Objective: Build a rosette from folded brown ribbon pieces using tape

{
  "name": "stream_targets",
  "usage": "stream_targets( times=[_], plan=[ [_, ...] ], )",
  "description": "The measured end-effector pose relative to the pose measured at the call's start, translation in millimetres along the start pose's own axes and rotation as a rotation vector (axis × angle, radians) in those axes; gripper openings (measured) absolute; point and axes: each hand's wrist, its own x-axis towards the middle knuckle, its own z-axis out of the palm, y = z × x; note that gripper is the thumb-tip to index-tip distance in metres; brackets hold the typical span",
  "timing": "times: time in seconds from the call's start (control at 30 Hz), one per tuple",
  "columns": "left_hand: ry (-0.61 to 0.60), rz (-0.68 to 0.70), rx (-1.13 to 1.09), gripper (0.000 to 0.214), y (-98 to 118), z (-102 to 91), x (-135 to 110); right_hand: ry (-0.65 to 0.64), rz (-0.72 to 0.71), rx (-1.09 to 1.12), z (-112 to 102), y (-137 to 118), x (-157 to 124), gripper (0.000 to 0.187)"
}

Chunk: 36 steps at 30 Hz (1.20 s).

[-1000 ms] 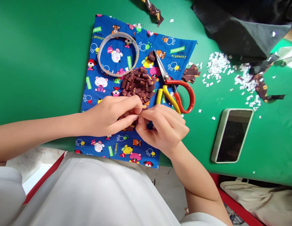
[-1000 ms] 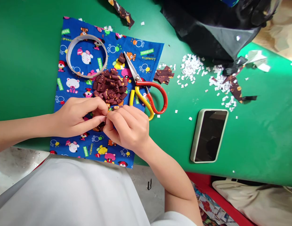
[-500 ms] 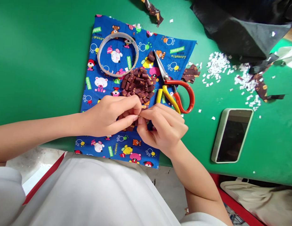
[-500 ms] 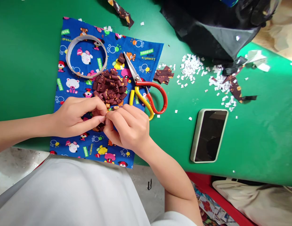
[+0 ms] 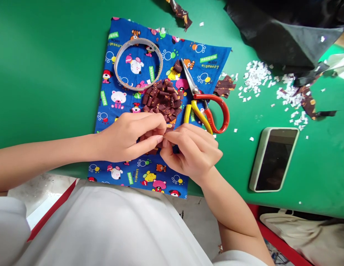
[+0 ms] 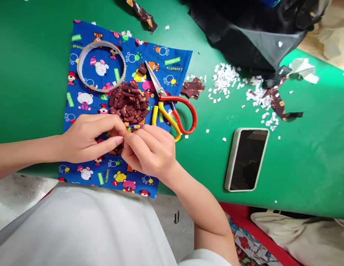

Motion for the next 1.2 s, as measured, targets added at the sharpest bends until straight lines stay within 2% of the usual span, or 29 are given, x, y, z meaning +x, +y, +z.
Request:
stream_targets(
  times=[0.5,0.73,1.2],
  plan=[
    [-0.071,0.022,0.057,0.014,1.4,0.1,1.2,0.029,-0.08,-0.109,5.5,-4.1,-1.7,0.02],
    [-0.049,0.039,0.07,0.014,0.1,0.6,0.8,0.039,-0.045,-0.069,6.1,-4.3,-2.4,0.022],
    [-0.084,0.011,0.06,0.014,0.4,-0.6,1.1,0.037,-0.03,-0.041,6.2,-3.6,-2.4,0.023]
  ],
)
